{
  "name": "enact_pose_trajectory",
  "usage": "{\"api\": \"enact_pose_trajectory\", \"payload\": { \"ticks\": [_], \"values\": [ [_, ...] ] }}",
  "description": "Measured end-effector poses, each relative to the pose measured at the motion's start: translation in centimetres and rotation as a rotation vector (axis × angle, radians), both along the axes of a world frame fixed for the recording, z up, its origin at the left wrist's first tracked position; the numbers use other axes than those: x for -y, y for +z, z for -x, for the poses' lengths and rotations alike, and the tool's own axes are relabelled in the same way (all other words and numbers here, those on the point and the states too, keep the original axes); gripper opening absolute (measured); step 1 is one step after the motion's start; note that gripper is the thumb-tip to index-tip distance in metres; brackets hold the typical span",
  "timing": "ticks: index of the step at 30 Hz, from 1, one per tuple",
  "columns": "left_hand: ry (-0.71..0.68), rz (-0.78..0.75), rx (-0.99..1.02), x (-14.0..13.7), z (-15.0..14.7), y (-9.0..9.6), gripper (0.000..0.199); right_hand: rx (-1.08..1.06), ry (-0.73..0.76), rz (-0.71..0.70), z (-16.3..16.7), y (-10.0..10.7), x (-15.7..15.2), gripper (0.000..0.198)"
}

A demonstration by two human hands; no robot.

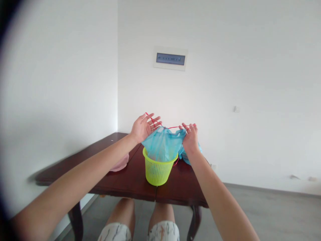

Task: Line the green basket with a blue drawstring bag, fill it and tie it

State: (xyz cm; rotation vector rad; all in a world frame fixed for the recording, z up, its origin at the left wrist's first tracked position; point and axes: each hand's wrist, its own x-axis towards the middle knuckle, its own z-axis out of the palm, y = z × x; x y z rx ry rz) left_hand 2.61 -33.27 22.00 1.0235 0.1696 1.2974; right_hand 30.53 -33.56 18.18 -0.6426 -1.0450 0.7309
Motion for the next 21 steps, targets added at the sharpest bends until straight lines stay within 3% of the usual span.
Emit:
{"api": "enact_pose_trajectory", "payload": {
  "ticks": [3, 6, 10, 14, 17, 21],
  "values": [
    [0.01, 0.04, 0.071, 0.2, -0.3, -0.3, 0.029, -0.287, 0.107, 0.063, 1.0, -0.2, 0.4, 0.082],
    [0.036, 0.012, 0.069, -0.1, 0.0, -0.5, 0.032, -0.233, 0.15, 0.041, 1.5, -0.8, 1.1, 0.108],
    [0.053, -0.09, -0.182, -0.9, 1.0, -1.3, 0.049, -0.139, 0.19, 0.011, 1.0, -1.2, 1.5, 0.097],
    [0.13, -0.307, -0.486, -1.1, 1.3, -3.6, 0.074, -0.246, 0.261, 0.031, 0.9, -1.0, 1.4, 0.083],
    [0.16, -0.464, -0.669, -1.1, 1.1, -5.7, 0.085, -0.286, 0.236, 0.034, 1.9, -1.2, 1.5, 0.095],
    [0.187, -0.529, -0.82, -1.5, 0.8, -7.6, 0.092, -0.296, 0.249, 0.046, 3.3, -1.8, 1.6, 0.108]
  ]
}}
